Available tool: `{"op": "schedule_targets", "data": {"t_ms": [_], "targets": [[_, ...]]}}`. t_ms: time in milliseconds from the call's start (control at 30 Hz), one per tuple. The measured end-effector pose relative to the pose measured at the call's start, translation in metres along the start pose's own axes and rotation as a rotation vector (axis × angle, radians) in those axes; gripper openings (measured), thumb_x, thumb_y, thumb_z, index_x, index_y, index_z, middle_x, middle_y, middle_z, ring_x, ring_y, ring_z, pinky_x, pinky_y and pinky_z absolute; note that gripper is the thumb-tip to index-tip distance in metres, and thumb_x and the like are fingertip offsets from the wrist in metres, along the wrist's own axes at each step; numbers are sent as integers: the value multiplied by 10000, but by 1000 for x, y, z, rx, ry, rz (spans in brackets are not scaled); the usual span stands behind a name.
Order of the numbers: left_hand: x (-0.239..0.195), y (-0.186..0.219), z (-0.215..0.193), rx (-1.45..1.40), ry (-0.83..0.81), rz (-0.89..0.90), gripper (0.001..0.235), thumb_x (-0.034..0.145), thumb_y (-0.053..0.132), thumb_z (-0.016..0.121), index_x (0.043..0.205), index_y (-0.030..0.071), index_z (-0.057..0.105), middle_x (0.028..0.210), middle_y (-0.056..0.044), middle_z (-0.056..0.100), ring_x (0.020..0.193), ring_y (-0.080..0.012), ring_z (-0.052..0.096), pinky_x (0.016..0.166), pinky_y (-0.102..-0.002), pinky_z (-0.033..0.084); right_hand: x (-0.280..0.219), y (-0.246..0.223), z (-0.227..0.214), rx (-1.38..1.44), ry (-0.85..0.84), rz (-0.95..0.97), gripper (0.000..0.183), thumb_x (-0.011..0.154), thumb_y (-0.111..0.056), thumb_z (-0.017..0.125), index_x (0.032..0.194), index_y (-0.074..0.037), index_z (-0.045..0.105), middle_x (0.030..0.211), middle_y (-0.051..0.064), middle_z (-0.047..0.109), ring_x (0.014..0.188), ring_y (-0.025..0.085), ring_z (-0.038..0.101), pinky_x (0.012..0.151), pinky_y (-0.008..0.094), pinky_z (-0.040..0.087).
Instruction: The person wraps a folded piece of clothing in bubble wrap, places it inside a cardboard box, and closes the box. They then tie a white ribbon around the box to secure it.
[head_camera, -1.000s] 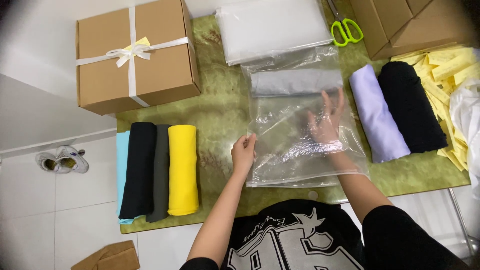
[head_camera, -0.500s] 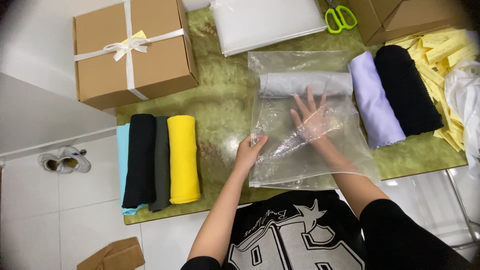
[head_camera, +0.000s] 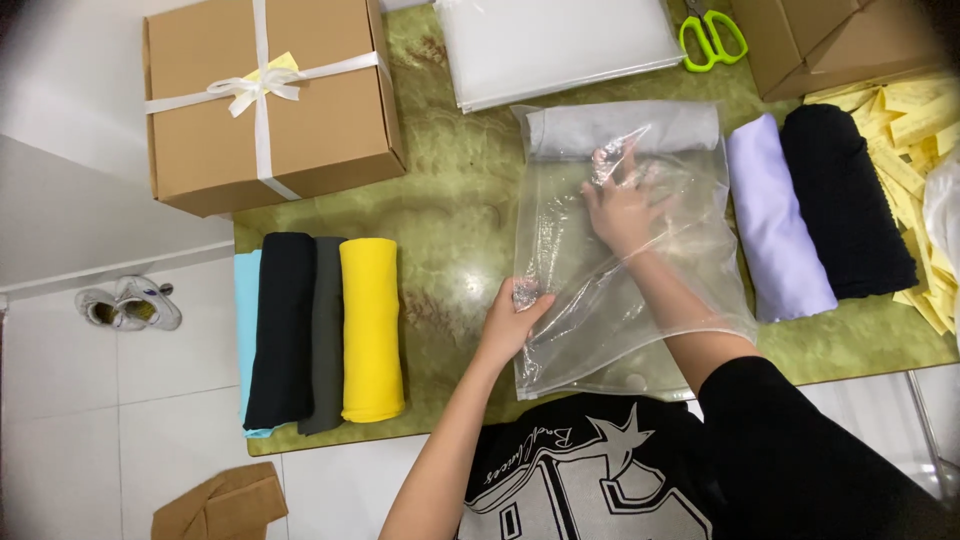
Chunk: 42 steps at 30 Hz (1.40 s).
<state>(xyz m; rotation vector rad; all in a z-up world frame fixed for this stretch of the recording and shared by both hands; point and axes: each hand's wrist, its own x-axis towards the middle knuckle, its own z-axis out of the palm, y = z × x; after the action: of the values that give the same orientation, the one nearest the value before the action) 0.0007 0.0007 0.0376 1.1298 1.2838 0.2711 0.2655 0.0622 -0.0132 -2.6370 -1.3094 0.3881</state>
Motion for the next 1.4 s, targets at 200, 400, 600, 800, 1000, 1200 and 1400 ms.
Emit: {"op": "schedule_targets", "data": {"t_ms": [200,400,600,800,1000,1200,1400], "targets": [[16,-24,14,-89,3,57,478,940,435,837,1232,118,630,607,-85,644,468,-194,621,430,-270,527,-7,-14,-20,-34,58,-45,591,1106,-629,418,1671,-498,309,1815,-55,17,1621,470,141,1157,901,35],[23,-34,21,-25,120,73,379,1070,487,637,1209,140,704,818,-127,768,614,-223,717,598,-344,598,-29,82,40,87,515,-244,731,979,-418,806,1616,-164,552,1686,324,307,1519,523,370,1224,648,313],[35,-65,27,-85,151,109,187,1072,301,640,1128,133,702,987,-123,822,745,-210,784,611,-289,631,-111,124,-5,230,338,-120,886,1041,-253,716,1739,-90,195,1774,250,11,1601,504,208,1299,618,237],[41,-79,24,-45,230,197,132,1005,247,747,1036,120,762,931,-76,819,727,-159,730,622,-295,660,-168,139,-4,282,368,-42,1006,920,-193,812,1677,89,213,1708,379,195,1539,538,327,1272,581,291],[59,-95,20,-145,209,207,116,1012,212,735,1078,118,754,937,-59,826,744,-122,778,610,-240,652,-216,170,44,166,465,-78,985,1001,-270,751,1697,46,130,1719,381,104,1566,562,230,1275,623,270],[70,-107,21,-126,226,254,131,1013,243,739,1069,125,748,865,-20,782,724,-87,711,595,-217,638,-267,163,5,128,-7,-52,1032,914,-513,717,1734,-141,213,1695,284,334,1568,483,290,1296,635,121],[79,-113,15,-100,292,237,220,1029,344,727,1170,188,662,886,-40,764,747,-103,682,636,-243,635,-290,98,-165,337,-855,-183,767,937,-590,677,1576,-190,538,1657,186,445,1558,391,365,1337,526,235]]}}
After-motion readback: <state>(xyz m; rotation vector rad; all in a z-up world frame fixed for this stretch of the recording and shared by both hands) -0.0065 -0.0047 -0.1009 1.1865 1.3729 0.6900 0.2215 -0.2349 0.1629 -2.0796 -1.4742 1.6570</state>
